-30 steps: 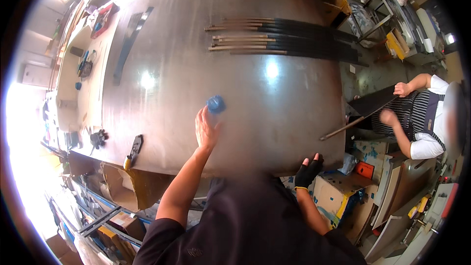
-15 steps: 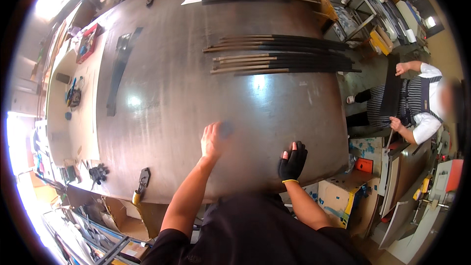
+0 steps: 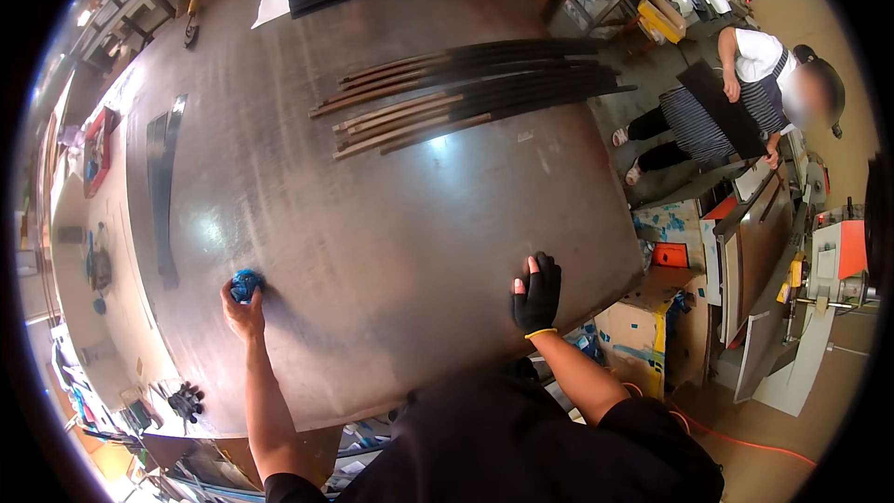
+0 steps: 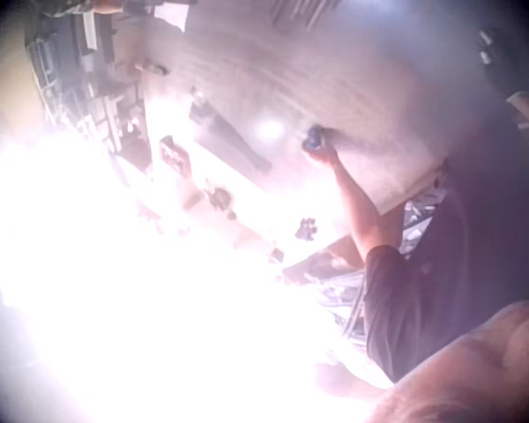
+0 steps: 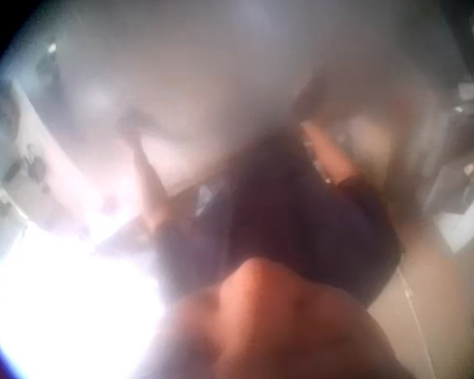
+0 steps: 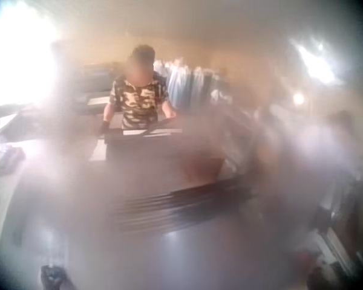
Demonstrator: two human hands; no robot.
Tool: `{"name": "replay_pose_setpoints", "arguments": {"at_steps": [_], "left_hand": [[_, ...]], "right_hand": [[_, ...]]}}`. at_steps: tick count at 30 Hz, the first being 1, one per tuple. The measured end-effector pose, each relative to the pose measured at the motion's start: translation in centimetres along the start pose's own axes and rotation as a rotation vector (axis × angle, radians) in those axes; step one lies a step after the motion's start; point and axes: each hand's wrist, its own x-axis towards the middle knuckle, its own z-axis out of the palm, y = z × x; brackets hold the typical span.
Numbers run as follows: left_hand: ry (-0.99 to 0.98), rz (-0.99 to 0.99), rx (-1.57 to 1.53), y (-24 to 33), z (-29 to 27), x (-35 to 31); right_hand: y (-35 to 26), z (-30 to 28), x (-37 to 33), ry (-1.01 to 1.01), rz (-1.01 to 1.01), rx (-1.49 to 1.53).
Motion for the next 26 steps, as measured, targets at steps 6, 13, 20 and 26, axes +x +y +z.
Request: {"name": "replay_pose_setpoints", "arguments": {"at_steps": [6, 13, 20, 26], "left_hand": [[0.080, 0.101, 0.157, -3.0, 0.2, -0.3], [0.097, 0.460, 0.083, 13.1, 5.5, -5.1], [-0.232, 0.545, -0.155, 27.7, 13.6, -9.7], [-0.348, 0.554, -0.081, 28.4, 16.4, -12.6]], "right_hand": [[0.8, 0.2, 0.6, 0.087, -0.105, 0.041], [5.6, -1.8, 17.7, 0.196, -0.017, 0.182], [2.3, -4.1, 29.4, -0.104, -0.233, -0.112], [5.3, -0.7, 25.6, 0.011, -0.279, -0.154]]}}
